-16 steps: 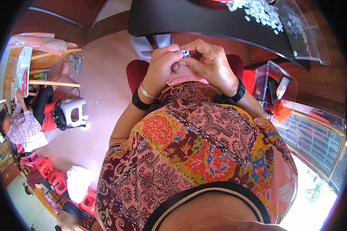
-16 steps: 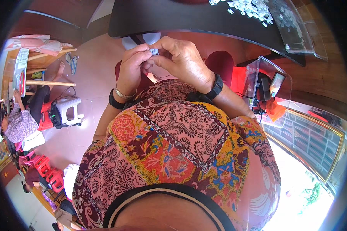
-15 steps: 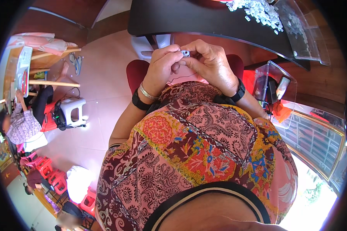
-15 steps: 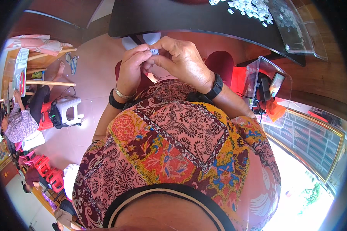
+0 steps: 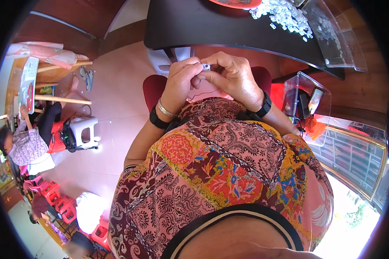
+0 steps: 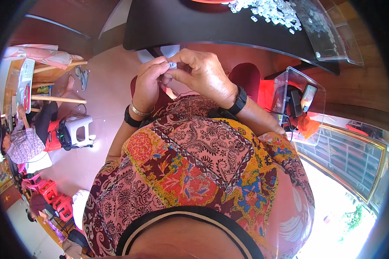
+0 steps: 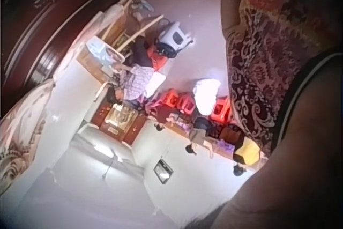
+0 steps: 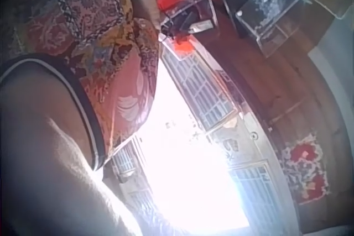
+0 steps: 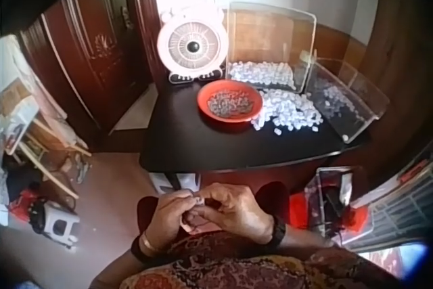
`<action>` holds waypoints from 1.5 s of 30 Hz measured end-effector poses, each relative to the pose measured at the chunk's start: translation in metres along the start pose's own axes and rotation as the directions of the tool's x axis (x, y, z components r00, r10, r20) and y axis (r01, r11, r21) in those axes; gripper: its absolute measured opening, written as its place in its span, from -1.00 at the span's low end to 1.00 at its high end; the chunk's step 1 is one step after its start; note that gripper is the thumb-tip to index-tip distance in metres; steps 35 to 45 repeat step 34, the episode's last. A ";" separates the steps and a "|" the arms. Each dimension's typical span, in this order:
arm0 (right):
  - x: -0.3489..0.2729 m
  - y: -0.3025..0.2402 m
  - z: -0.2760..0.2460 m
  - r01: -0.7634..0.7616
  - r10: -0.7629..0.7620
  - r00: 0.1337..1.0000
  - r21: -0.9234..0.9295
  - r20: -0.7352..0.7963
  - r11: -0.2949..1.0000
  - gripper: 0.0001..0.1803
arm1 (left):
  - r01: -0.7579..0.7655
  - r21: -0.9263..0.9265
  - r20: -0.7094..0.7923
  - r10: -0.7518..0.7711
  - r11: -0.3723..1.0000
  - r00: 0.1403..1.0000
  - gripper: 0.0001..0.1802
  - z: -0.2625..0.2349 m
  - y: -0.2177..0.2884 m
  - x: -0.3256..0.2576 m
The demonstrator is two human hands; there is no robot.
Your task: Assembling small plastic components by manually inserting metal pins.
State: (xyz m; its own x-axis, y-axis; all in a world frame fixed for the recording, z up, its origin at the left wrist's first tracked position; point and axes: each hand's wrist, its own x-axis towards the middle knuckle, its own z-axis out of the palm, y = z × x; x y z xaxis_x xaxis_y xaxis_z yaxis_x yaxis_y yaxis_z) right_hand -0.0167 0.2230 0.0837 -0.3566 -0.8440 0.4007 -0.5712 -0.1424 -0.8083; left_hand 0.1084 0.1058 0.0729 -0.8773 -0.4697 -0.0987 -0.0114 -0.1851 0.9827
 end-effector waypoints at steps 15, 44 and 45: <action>-0.003 0.006 0.005 0.011 -0.008 1.000 0.136 -0.016 0.991 -0.82 | -0.002 -0.034 -0.018 0.001 0.999 1.000 -0.72 -0.004 -0.010 -0.001; -0.006 0.008 -0.039 0.107 -0.138 0.948 -0.121 -0.287 0.987 -0.83 | -0.676 0.731 0.305 0.929 -0.087 0.210 -0.41 -0.024 0.170 -0.036; -0.006 0.008 -0.039 0.107 -0.138 0.948 -0.121 -0.287 0.987 -0.83 | -0.676 0.731 0.305 0.929 -0.087 0.210 -0.41 -0.024 0.170 -0.036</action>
